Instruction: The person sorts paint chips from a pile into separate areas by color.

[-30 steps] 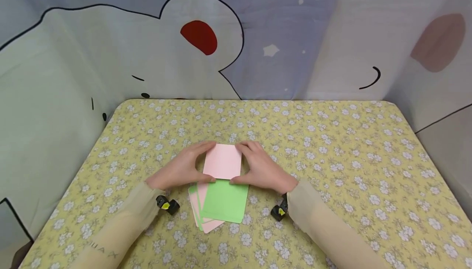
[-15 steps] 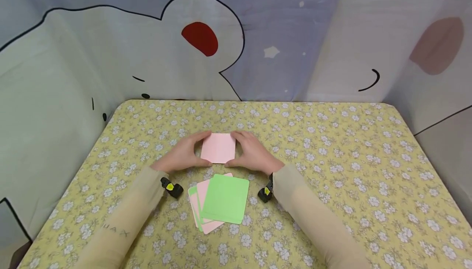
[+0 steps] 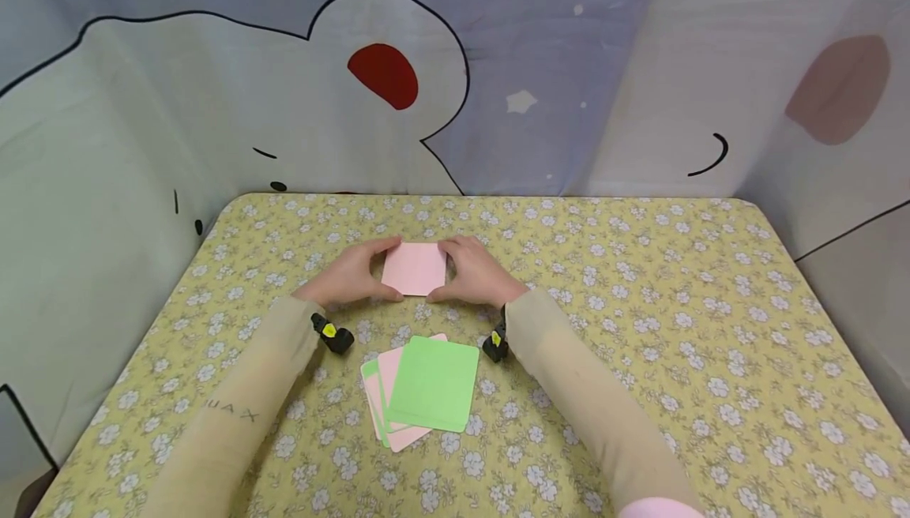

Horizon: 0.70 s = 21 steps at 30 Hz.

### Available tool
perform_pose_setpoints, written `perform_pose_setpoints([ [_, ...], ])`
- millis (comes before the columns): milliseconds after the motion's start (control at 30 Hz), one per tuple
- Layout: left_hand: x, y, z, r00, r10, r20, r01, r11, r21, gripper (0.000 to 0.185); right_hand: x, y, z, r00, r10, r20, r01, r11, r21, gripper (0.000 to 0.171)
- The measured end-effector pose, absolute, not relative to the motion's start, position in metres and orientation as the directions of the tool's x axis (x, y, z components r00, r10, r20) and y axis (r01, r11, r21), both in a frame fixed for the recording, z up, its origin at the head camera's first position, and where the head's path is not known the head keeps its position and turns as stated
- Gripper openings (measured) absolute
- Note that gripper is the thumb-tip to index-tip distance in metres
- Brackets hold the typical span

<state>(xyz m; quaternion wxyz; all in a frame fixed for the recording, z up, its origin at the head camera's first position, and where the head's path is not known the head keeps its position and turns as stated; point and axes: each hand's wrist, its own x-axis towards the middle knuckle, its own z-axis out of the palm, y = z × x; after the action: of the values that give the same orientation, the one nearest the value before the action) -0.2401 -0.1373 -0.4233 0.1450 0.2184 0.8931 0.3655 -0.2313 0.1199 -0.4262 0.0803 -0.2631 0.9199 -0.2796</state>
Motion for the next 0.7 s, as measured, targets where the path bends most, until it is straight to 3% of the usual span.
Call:
perform_pose_setpoints([
  [700, -0.243, -0.1425, -0.425, -0.854, 0.511, -0.096, 0.289, 0.621, 0.729, 0.103, -0.2282, 0.1143, -0.4192, -0.857, -0.514, -0.018, -0.432, 0.739, -0.516, 0.109],
])
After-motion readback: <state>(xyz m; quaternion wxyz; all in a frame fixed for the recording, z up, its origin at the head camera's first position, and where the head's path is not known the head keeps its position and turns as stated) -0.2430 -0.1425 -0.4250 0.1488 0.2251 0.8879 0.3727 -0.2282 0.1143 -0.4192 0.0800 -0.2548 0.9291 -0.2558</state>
